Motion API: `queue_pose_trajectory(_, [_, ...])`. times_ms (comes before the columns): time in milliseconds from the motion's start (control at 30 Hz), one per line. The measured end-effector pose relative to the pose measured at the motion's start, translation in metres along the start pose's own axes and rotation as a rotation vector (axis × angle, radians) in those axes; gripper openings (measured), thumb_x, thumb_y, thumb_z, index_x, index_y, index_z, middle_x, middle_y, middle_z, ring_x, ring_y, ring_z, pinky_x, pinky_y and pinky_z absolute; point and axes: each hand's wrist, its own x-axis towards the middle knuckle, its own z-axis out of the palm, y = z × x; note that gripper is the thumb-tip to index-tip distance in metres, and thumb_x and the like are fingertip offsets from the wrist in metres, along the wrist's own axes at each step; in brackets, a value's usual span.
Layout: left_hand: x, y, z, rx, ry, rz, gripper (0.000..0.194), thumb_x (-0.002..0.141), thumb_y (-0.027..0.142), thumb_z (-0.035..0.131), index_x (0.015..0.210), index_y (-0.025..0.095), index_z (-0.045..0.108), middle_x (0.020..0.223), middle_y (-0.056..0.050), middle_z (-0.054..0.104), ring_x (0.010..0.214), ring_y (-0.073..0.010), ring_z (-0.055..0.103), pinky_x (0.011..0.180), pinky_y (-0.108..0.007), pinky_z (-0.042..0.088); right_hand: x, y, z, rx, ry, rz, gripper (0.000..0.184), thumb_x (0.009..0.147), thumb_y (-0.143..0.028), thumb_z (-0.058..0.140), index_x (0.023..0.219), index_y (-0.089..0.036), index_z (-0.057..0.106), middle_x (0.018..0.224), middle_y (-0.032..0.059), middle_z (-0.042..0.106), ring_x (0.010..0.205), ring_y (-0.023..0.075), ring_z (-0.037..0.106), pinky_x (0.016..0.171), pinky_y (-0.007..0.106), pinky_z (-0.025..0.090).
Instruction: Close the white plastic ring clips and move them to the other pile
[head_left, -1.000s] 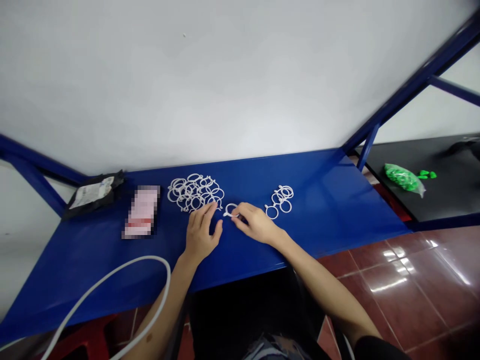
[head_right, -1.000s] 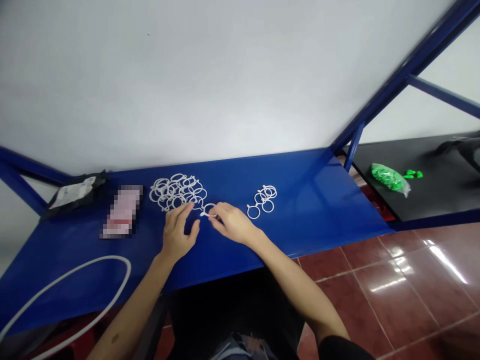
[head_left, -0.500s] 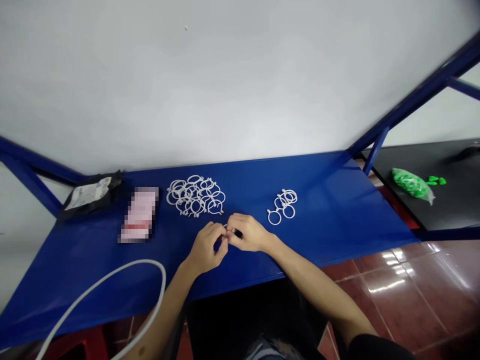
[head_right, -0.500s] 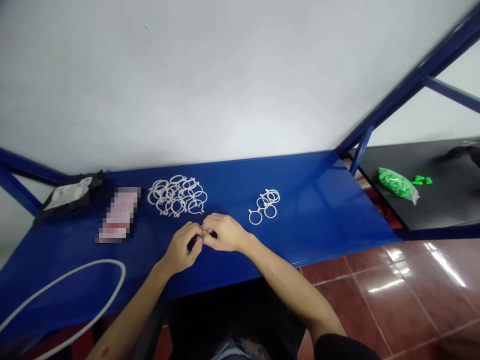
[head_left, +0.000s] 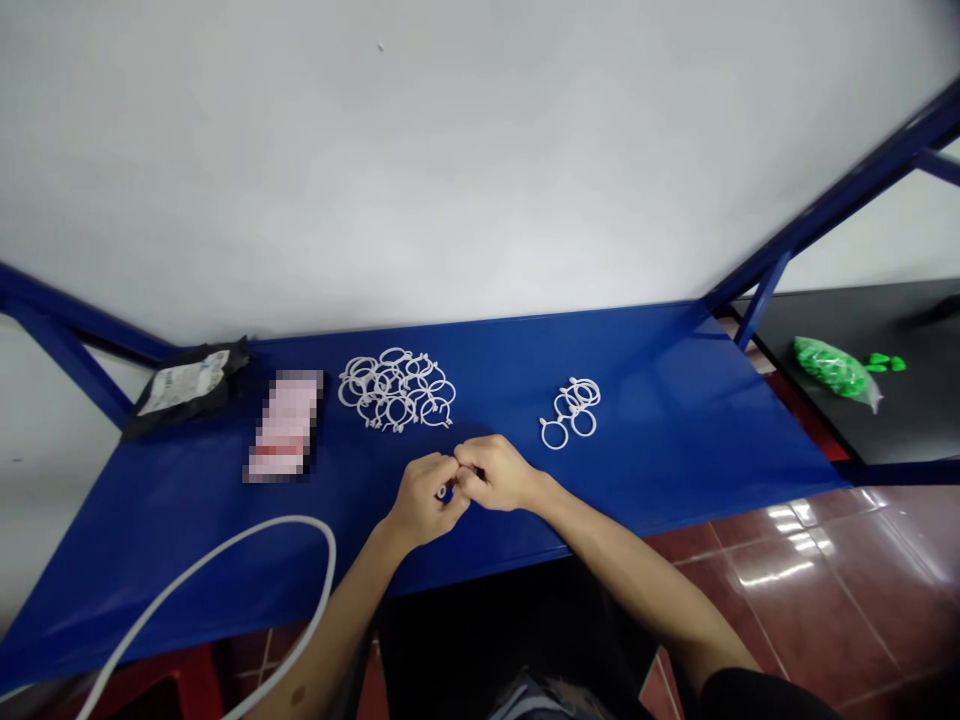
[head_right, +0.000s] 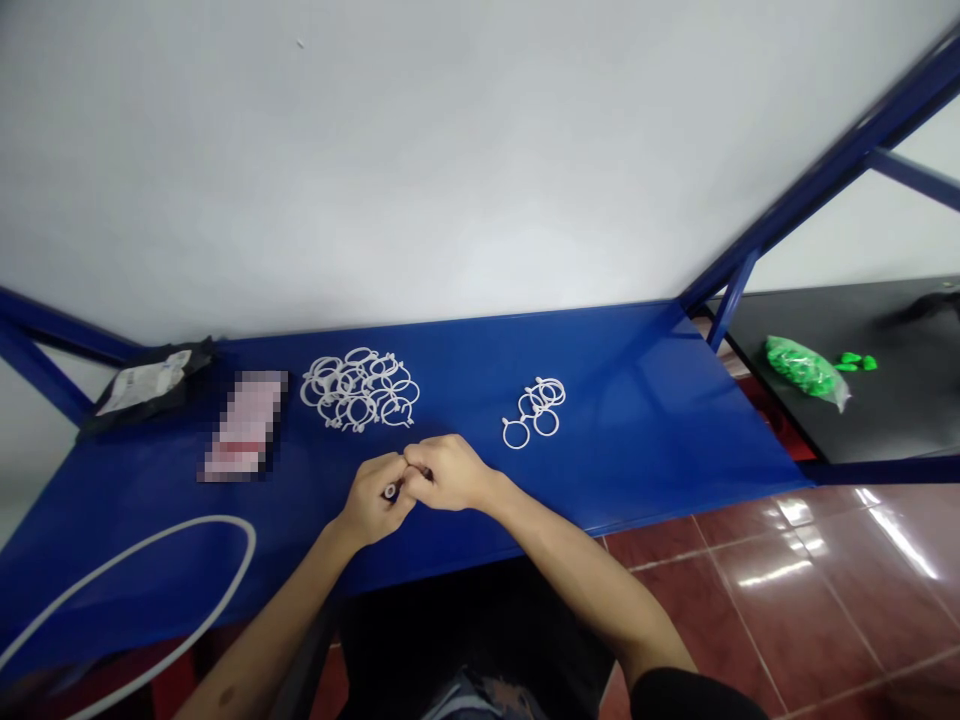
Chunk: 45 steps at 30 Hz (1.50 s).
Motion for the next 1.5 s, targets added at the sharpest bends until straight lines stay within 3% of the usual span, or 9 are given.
queue_pose_trajectory(500, [0.000, -0.002, -0.001, 0.103, -0.024, -0.054, 0.030, 0.093, 0.020, 0.055, 0.070, 0.023, 0.038, 0.059, 0.005, 0.045, 0.053, -0.0111, 0.043, 0.054, -0.026, 0.034, -0.002, 0.005, 0.000, -0.083, 0.095, -0.003, 0.024, 0.090, -0.024, 0.049, 0.069, -0.023, 0.038, 0.063, -0.0031, 0.050, 0.058, 0.0121, 0.045, 0.059, 0.026, 0.033])
queue_pose_trajectory(733, [0.006, -0.002, -0.002, 0.141, 0.001, -0.035, 0.012, 0.094, 0.013, 0.055, 0.086, 0.021, 0.058, 0.083, -0.002, 0.066, 0.079, -0.0171, 0.058, 0.074, -0.030, 0.049, -0.002, 0.008, -0.004, -0.234, 0.253, -0.120, 0.031, 0.102, -0.030, 0.048, 0.072, -0.022, 0.049, 0.069, 0.0006, 0.059, 0.064, 0.0150, 0.051, 0.066, 0.029, 0.043])
queue_pose_trajectory(900, [0.003, -0.008, 0.000, 0.282, 0.107, 0.014, 0.008, 0.095, 0.013, 0.061, 0.095, 0.021, 0.064, 0.094, -0.004, 0.071, 0.089, -0.0182, 0.061, 0.083, -0.032, 0.052, 0.000, 0.003, -0.006, -0.191, 0.324, -0.096, 0.023, 0.104, -0.028, 0.049, 0.084, -0.021, 0.060, 0.095, 0.0069, 0.071, 0.085, 0.0164, 0.066, 0.075, 0.028, 0.052])
queue_pose_trajectory(967, [0.003, -0.014, -0.001, 0.360, 0.147, 0.009, 0.006, 0.095, 0.016, 0.064, 0.097, 0.021, 0.067, 0.098, -0.005, 0.071, 0.093, -0.0196, 0.061, 0.087, -0.034, 0.052, 0.000, 0.002, -0.008, -0.173, 0.371, -0.059, 0.019, 0.103, -0.028, 0.051, 0.090, -0.020, 0.063, 0.103, 0.0083, 0.071, 0.085, 0.0155, 0.067, 0.074, 0.027, 0.054])
queue_pose_trajectory(1167, [0.020, -0.045, -0.007, 0.568, 0.260, -0.108, 0.012, 0.097, 0.028, 0.065, 0.096, 0.020, 0.073, 0.110, -0.011, 0.070, 0.106, -0.0258, 0.060, 0.096, -0.042, 0.046, -0.002, 0.009, -0.021, -0.162, 0.469, 0.031, 0.016, 0.102, -0.027, 0.052, 0.093, -0.021, 0.065, 0.100, 0.0071, 0.069, 0.075, 0.0137, 0.064, 0.068, 0.027, 0.053])
queue_pose_trajectory(1267, [0.030, -0.060, -0.009, 0.633, 0.256, -0.185, 0.018, 0.098, 0.033, 0.063, 0.096, 0.020, 0.076, 0.117, -0.013, 0.069, 0.111, -0.0303, 0.055, 0.098, -0.047, 0.043, -0.002, 0.013, -0.025, -0.163, 0.495, 0.045, 0.017, 0.102, -0.027, 0.053, 0.091, -0.021, 0.064, 0.097, 0.0067, 0.069, 0.074, 0.0142, 0.063, 0.067, 0.028, 0.053])
queue_pose_trajectory(1500, [0.024, -0.065, -0.012, 0.633, 0.266, -0.331, 0.020, 0.098, 0.030, 0.059, 0.105, 0.020, 0.075, 0.121, -0.014, 0.068, 0.116, -0.0334, 0.051, 0.097, -0.049, 0.039, -0.002, 0.017, -0.031, -0.234, 0.543, 0.038, 0.018, 0.103, -0.027, 0.053, 0.090, -0.020, 0.065, 0.097, 0.0065, 0.070, 0.073, 0.0143, 0.064, 0.066, 0.028, 0.053])
